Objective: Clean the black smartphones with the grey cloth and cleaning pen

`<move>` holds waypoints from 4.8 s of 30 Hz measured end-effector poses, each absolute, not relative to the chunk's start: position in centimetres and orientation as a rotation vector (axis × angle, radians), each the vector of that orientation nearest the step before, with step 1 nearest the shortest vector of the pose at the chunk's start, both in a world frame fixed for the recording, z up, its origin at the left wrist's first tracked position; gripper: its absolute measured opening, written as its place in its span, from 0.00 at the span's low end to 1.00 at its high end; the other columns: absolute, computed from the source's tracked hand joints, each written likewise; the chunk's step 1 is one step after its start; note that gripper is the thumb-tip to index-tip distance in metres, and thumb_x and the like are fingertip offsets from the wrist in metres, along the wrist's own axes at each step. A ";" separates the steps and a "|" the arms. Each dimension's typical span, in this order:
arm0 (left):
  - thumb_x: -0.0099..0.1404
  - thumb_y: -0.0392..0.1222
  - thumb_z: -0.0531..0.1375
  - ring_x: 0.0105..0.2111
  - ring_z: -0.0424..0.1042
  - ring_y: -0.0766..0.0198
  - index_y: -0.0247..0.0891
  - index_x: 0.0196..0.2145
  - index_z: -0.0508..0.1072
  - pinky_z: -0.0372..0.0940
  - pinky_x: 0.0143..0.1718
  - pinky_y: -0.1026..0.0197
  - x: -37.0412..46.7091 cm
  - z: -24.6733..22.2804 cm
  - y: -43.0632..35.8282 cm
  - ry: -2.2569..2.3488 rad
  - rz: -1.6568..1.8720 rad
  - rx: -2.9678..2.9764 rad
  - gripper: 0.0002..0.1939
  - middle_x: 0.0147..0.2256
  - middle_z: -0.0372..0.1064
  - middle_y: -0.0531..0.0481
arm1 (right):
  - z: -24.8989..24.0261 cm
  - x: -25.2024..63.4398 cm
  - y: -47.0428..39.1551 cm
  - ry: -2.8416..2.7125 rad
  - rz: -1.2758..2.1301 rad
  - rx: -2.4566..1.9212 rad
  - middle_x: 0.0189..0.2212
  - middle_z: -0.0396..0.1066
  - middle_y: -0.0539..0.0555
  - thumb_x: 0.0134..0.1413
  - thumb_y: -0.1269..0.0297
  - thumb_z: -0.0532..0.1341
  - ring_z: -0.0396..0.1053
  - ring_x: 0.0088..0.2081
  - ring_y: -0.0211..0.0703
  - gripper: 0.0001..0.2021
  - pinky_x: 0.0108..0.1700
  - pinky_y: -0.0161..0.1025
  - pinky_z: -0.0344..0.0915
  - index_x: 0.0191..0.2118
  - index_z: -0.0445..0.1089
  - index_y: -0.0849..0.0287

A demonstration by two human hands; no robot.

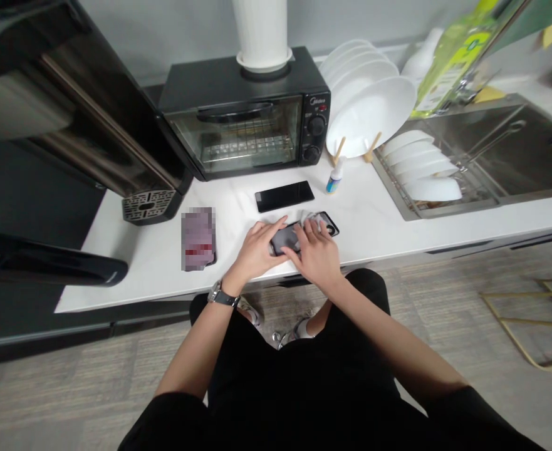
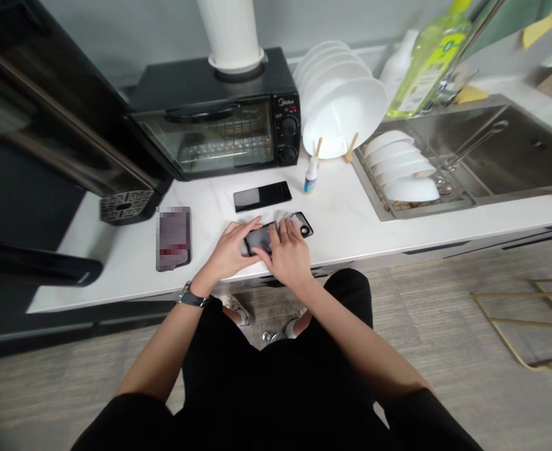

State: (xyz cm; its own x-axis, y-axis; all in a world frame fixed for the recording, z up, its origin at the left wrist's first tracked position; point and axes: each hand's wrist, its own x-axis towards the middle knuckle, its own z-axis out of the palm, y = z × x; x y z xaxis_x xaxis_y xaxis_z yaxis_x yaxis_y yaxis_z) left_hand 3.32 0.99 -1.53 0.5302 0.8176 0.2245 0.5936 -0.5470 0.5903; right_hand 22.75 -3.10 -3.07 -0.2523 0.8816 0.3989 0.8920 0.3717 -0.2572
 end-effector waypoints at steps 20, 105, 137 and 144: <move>0.61 0.49 0.74 0.57 0.66 0.48 0.47 0.75 0.53 0.61 0.63 0.46 3.6 -0.9 0.2 1.192 0.622 2.307 0.52 0.64 0.70 0.47 | -1.6 30.2 -4.1 -2.332 -0.114 -1.464 0.63 0.71 0.70 0.75 0.48 0.53 0.71 0.64 0.62 0.29 0.71 0.65 0.54 0.68 0.64 0.66; 0.66 0.68 0.64 0.56 0.67 0.47 0.48 0.76 0.48 0.60 0.60 0.45 1.2 -0.8 0.1 1.147 0.505 2.229 0.51 0.61 0.72 0.47 | -2.4 27.6 -5.9 -2.218 -0.203 -1.626 0.66 0.69 0.63 0.75 0.54 0.51 0.75 0.59 0.63 0.29 0.72 0.67 0.50 0.75 0.56 0.58; 0.64 0.37 0.61 0.55 0.69 0.49 0.49 0.76 0.49 0.61 0.61 0.45 1.5 -0.9 0.2 1.168 0.471 2.196 0.46 0.59 0.74 0.48 | -2.8 17.4 -6.4 -2.305 -0.041 -1.390 0.60 0.74 0.71 0.71 0.40 0.53 0.73 0.62 0.62 0.38 0.77 0.57 0.36 0.69 0.62 0.70; 0.63 0.46 0.69 0.57 0.68 0.48 0.48 0.75 0.49 0.60 0.63 0.45 1.5 -0.4 0.1 1.193 0.494 2.202 0.50 0.61 0.72 0.48 | -1.7 24.6 -7.8 -2.409 -0.029 -1.381 0.62 0.73 0.62 0.73 0.50 0.54 0.74 0.61 0.57 0.28 0.77 0.61 0.33 0.70 0.61 0.60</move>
State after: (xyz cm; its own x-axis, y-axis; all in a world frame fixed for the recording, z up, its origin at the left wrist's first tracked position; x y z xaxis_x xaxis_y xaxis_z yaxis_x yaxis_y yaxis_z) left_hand 1.53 0.11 -0.39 0.5316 0.8457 0.0464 0.6307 -0.4318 0.6448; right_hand 24.58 -7.77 -1.73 -0.4559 0.8305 0.3199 0.8381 0.5216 -0.1598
